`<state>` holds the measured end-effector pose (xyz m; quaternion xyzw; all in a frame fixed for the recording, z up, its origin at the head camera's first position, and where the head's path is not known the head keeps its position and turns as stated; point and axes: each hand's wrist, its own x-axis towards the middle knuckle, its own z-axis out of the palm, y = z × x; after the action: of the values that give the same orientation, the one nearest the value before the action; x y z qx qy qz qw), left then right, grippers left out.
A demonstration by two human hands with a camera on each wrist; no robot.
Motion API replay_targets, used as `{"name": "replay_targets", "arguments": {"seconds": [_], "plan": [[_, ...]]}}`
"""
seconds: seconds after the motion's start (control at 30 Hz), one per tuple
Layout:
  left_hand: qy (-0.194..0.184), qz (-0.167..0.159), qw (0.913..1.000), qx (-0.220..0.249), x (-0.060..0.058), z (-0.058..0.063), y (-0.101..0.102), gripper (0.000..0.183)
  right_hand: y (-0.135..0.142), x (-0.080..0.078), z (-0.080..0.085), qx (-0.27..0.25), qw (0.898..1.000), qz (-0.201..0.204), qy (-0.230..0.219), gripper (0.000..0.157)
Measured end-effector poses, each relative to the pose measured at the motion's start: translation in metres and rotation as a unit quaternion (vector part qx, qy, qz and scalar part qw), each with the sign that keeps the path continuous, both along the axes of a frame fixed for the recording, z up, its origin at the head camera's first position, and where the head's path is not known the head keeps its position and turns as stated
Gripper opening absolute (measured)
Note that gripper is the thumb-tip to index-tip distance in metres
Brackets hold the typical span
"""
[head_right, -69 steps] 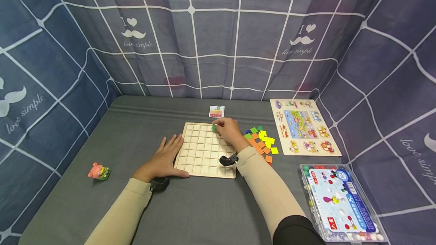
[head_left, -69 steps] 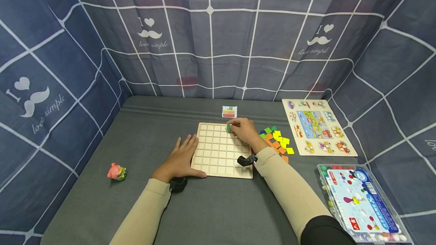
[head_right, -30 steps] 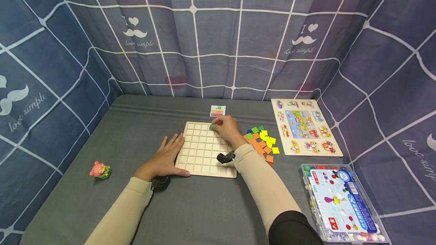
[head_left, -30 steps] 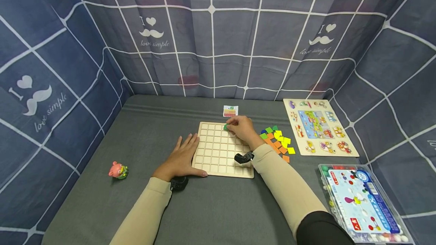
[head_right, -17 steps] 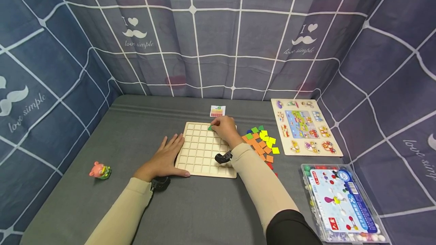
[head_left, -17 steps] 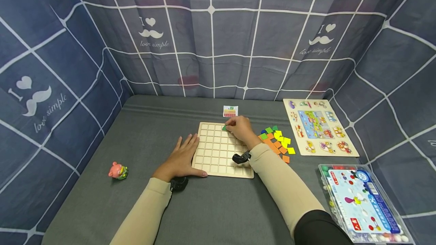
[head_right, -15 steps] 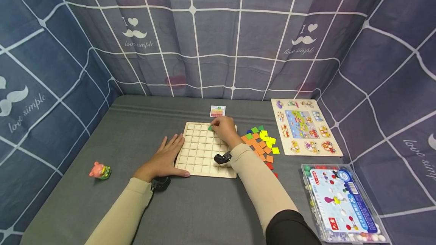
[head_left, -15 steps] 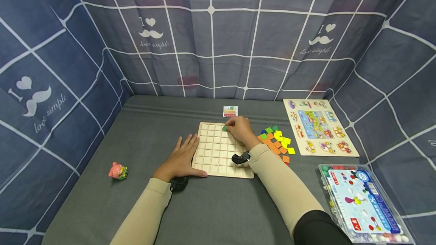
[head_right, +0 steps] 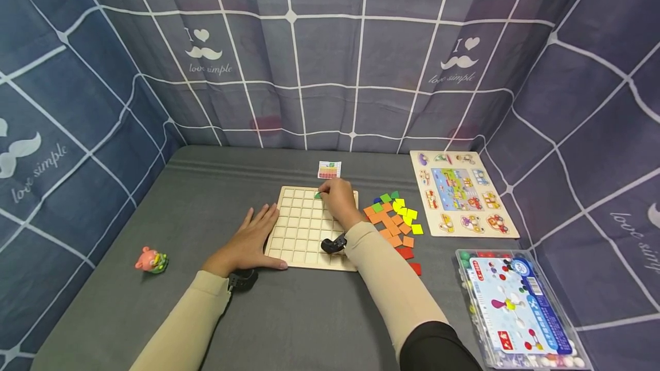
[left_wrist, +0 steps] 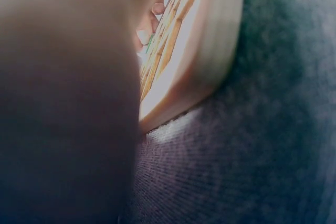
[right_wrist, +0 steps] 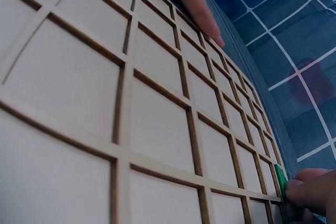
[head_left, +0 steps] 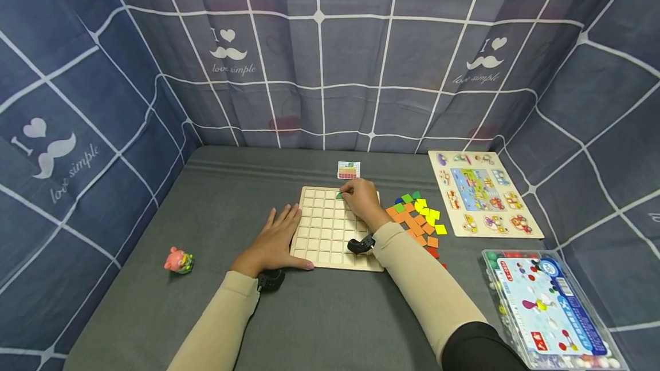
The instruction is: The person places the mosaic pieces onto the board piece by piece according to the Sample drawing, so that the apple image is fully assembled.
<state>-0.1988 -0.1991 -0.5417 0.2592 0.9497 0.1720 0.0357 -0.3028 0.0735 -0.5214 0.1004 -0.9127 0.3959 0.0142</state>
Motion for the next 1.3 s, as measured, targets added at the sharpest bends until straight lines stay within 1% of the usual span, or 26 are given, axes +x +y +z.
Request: {"name": "replay_targets", "arguments": {"seconds": [0.3,0.57,0.83,1.0,1.3], "plan": [[-0.003,-0.002,1.0000,-0.001,0.000,-0.002,-0.001,0.148,-0.001,0.008,-0.003,-0.005,1.000,-0.009,0.018,0.008],[-0.010,-0.002,0.9999,0.000,0.001,-0.002,-0.001,0.148,-0.001,0.012,-0.010,-0.030,0.999,-0.013,0.027,0.015],[-0.004,-0.002,1.0000,0.003,0.000,-0.003,-0.001,0.148,0.000,0.014,-0.016,-0.052,0.997,-0.014,0.060,0.015],[0.002,-0.005,1.0000,0.002,0.000,-0.004,-0.001,0.147,0.001,0.015,-0.019,-0.061,0.996,-0.017,0.060,0.015],[0.002,-0.003,1.0000,0.004,0.000,-0.003,-0.002,0.147,0.002,0.016,-0.019,-0.075,0.996,-0.020,0.049,0.016]]}}
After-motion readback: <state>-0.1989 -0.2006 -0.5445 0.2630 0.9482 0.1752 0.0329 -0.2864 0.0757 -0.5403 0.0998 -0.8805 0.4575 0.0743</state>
